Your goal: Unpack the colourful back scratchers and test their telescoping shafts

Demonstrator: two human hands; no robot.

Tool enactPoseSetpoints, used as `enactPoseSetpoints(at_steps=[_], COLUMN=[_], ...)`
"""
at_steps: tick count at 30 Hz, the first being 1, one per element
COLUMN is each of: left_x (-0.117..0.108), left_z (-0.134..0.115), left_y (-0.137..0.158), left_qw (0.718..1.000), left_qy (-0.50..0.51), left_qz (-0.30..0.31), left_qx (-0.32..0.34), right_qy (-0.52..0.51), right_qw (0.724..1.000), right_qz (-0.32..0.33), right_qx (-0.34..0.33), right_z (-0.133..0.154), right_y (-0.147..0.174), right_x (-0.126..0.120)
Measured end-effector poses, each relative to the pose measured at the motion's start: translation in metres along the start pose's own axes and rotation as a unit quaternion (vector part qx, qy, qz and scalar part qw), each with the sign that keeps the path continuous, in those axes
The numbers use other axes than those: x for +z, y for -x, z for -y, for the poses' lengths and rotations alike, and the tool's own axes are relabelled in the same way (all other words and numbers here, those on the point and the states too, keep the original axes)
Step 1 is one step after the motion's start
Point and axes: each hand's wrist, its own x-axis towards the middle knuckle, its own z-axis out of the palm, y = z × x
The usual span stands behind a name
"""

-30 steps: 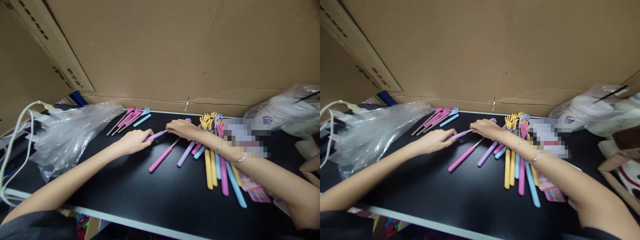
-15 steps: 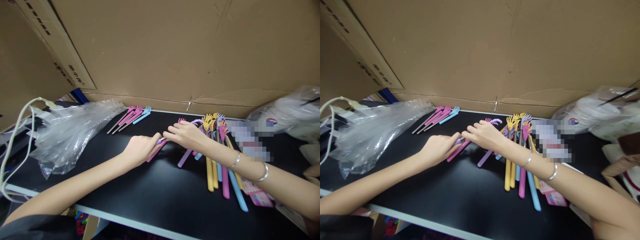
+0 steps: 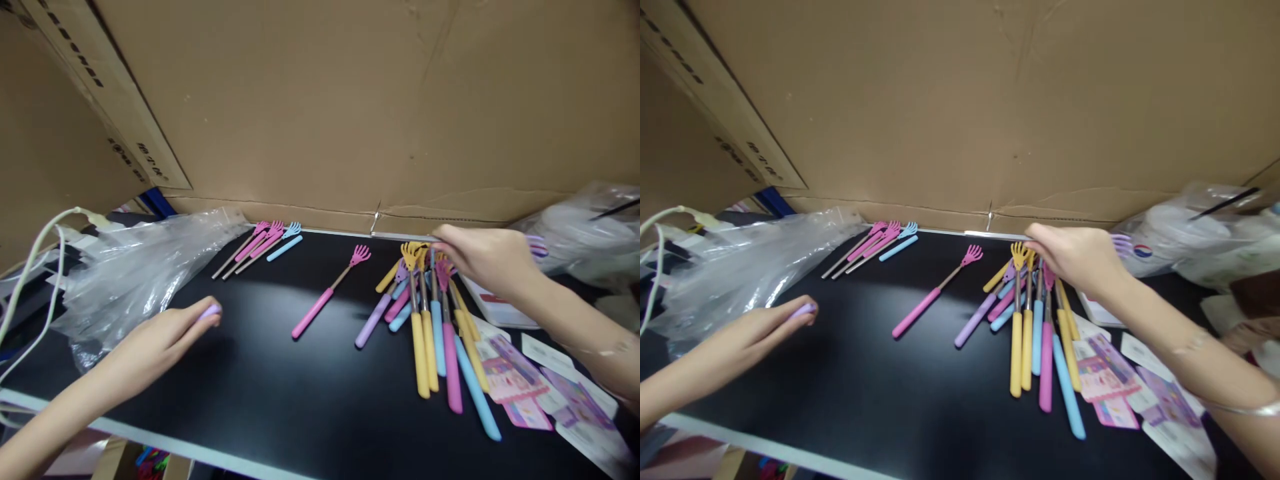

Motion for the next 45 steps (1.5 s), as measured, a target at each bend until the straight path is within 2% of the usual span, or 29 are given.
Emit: enactPoseSetpoints(at_steps=[1,3,7,10,15,18,20,23,27,29,31,34,36,37,39,41,45], left_x=[0.0,0.004,0.027,0.044,0.046,0.036,0.027,0.016,0.011,0.012,0.013,0.011,0.006,0.002,-0.004,-0.008,-0.005], left_z=[0.004,-0.007,-0.06,-0.078,-0.062,-0.051,-0.046,-0.046,-0.05,-0.039,-0.012,0.041,0.064,0.069,0.062,0.044,0.008], left_y=[0.0,-0.007,-0.045,-0.072,-0.085,-0.077,-0.068,-0.049,-0.024,-0.012,0.002,0.024,0.032,0.032,0.024,0.006,-0.047], left_qw=[1.0,0.998,0.989,0.977,0.974,0.977,0.982,0.985,0.982,0.982,0.984,0.986,0.981,0.981,0.984,0.989,0.997], left_qy=[0.003,-0.029,-0.119,-0.168,-0.195,-0.186,-0.156,-0.131,-0.145,-0.151,-0.158,-0.129,-0.102,-0.094,-0.072,-0.058,-0.052], left_qz=[0.018,0.052,0.026,0.02,0.009,0.022,0.019,-0.007,0.005,0.033,0.053,0.039,0.029,0.017,0.014,0.004,-0.055], left_qx=[-0.022,-0.023,0.087,0.13,0.111,0.101,0.105,0.111,0.121,0.107,0.055,-0.094,-0.162,-0.169,-0.16,-0.136,-0.009], right_qy=[0.006,-0.028,-0.11,-0.157,-0.258,-0.236,-0.202,-0.155,-0.128,-0.112,-0.077,0.006,0.015,0.001,-0.042,-0.072,-0.092], right_qw=[0.999,0.998,0.981,0.964,0.934,0.94,0.953,0.965,0.957,0.955,0.965,0.994,0.999,0.999,0.995,0.985,0.952], right_qz=[0.017,0.057,0.136,0.195,0.229,0.227,0.198,0.125,0.061,0.051,0.046,-0.009,0.021,0.03,0.039,0.092,0.186], right_qx=[0.03,-0.002,-0.084,-0.089,-0.093,-0.093,-0.108,-0.169,-0.255,-0.27,-0.245,-0.106,-0.03,-0.034,-0.088,-0.128,-0.223], right_z=[-0.008,-0.005,0.043,0.064,0.063,0.065,0.068,0.076,0.084,0.072,0.042,-0.016,-0.039,-0.042,-0.031,-0.005,0.051], right_y=[0.003,0.001,-0.024,-0.037,-0.04,-0.043,-0.047,-0.051,-0.051,-0.042,-0.026,0.004,0.016,0.016,0.007,-0.012,-0.053], right_x=[0.001,0.007,0.035,0.06,0.083,0.083,0.074,0.051,0.023,0.017,0.016,0.013,0.012,0.013,0.021,0.037,0.08])
